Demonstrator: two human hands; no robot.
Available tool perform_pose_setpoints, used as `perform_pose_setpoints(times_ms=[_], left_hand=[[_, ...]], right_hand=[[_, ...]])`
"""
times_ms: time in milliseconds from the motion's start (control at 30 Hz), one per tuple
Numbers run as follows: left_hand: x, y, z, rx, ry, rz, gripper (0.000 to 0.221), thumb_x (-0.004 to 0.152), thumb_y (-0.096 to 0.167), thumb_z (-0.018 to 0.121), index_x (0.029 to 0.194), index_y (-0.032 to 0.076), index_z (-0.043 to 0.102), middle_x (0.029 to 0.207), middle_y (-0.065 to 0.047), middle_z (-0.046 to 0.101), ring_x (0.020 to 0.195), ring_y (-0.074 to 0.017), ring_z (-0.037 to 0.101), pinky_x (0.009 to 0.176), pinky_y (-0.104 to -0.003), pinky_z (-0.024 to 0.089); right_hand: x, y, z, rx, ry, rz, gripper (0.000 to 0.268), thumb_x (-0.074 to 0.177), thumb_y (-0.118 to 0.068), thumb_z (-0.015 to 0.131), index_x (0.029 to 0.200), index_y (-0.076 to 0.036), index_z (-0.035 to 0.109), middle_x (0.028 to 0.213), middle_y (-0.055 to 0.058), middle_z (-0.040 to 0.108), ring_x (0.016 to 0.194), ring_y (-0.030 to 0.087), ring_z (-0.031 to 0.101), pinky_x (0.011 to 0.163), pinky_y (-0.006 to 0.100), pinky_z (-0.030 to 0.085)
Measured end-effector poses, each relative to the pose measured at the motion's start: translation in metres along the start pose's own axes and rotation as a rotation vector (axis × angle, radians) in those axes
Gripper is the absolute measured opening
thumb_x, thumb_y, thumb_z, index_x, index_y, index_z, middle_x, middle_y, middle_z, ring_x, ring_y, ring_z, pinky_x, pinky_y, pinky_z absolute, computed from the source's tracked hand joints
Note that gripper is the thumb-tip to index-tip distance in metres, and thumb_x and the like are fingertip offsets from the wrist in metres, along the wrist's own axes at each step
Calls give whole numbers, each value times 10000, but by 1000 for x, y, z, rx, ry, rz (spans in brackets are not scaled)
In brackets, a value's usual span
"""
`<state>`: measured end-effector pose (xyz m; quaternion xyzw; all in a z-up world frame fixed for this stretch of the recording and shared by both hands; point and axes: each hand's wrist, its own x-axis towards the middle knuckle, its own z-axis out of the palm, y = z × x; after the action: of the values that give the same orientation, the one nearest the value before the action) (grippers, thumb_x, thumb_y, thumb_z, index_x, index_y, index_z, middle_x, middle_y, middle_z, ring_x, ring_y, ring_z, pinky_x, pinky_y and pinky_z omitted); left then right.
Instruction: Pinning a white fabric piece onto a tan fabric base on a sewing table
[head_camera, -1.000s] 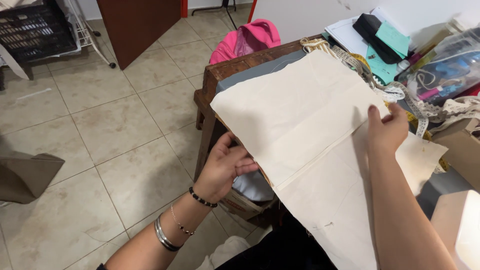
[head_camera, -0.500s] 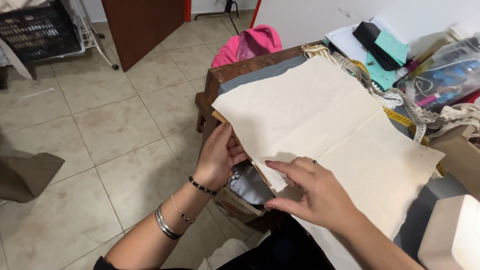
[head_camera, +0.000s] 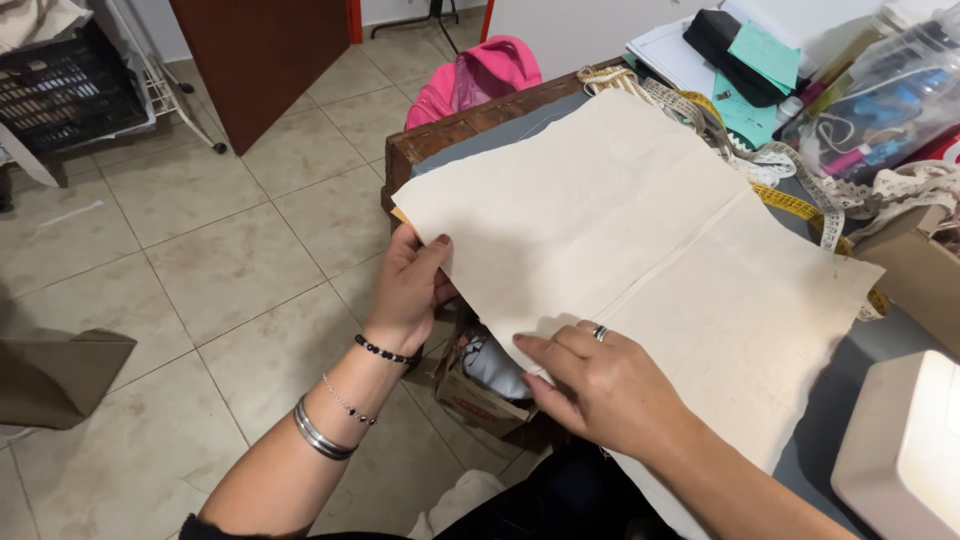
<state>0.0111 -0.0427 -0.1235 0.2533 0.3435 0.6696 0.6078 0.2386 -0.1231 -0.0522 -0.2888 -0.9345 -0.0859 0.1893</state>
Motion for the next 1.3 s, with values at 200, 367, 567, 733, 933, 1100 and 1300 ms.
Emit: perform_pose_setpoints(times_ms=[200, 367, 567, 733, 933, 1100, 1300], left_hand=[[-15, -9, 5, 19, 107, -114, 299, 949, 174, 667, 1242, 126, 626, 1132, -38, 713, 954, -209, 695, 644, -380, 611], [-49, -14, 10, 130, -116, -206, 413, 929, 128, 647, 1331, 145, 550, 1111, -75, 714, 902, -212, 700, 665, -332, 607], [-70, -23, 16, 72, -187, -283, 538, 899, 119, 659, 1397, 137, 455, 1204, -128, 690, 993, -259, 704, 756, -424, 652], [-78, -39, 20, 74, -185, -354, 602, 852, 128, 726, 1393, 105, 463, 1169, -127, 693, 901, -241, 712, 677, -371, 659], [-88, -34, 31, 133, -169, -382, 642, 799, 91, 771, 1369, 83, 476, 1213, -114, 684, 947, -215, 690, 645, -326, 649], [-92, -30, 38, 172, -132, -376, 632, 783, 49, 771, 1356, 67, 505, 1206, -139, 708, 950, -248, 694, 669, -404, 647], [-100, -39, 16, 201, -72, -383, 511, 788, -73, 736, 1286, 20, 670, 1092, -169, 788, 891, -278, 699, 598, -439, 594]], right_hand=[[0, 1, 2, -52, -55, -53, 352, 962, -304, 696, 1233, -80, 700, 924, 80, 676, 848, 300, 701, 655, 386, 551], [1, 5, -4, 102, -113, -10, 354, 974, -312, 671, 1245, -85, 692, 860, 70, 654, 766, 309, 682, 693, 411, 556], [3, 16, -29, 222, -262, 107, 339, 962, -340, 651, 1227, -141, 721, 892, 69, 706, 803, 295, 711, 712, 422, 563], [-3, 32, -34, 60, -170, 152, 278, 914, -138, 628, 1162, -139, 753, 864, 33, 699, 665, 276, 692, 563, 418, 540], [-10, 45, -34, -58, -210, 314, 345, 895, -171, 614, 1210, -181, 754, 935, 21, 725, 734, 306, 711, 538, 463, 544], [-15, 55, -34, -42, -179, 406, 331, 892, -200, 603, 1200, -155, 717, 1117, 59, 750, 899, 315, 736, 614, 481, 580], [-38, 50, -47, 7, -150, 559, 385, 966, -289, 597, 1303, -121, 678, 1158, 126, 724, 892, 392, 721, 703, 510, 581]])
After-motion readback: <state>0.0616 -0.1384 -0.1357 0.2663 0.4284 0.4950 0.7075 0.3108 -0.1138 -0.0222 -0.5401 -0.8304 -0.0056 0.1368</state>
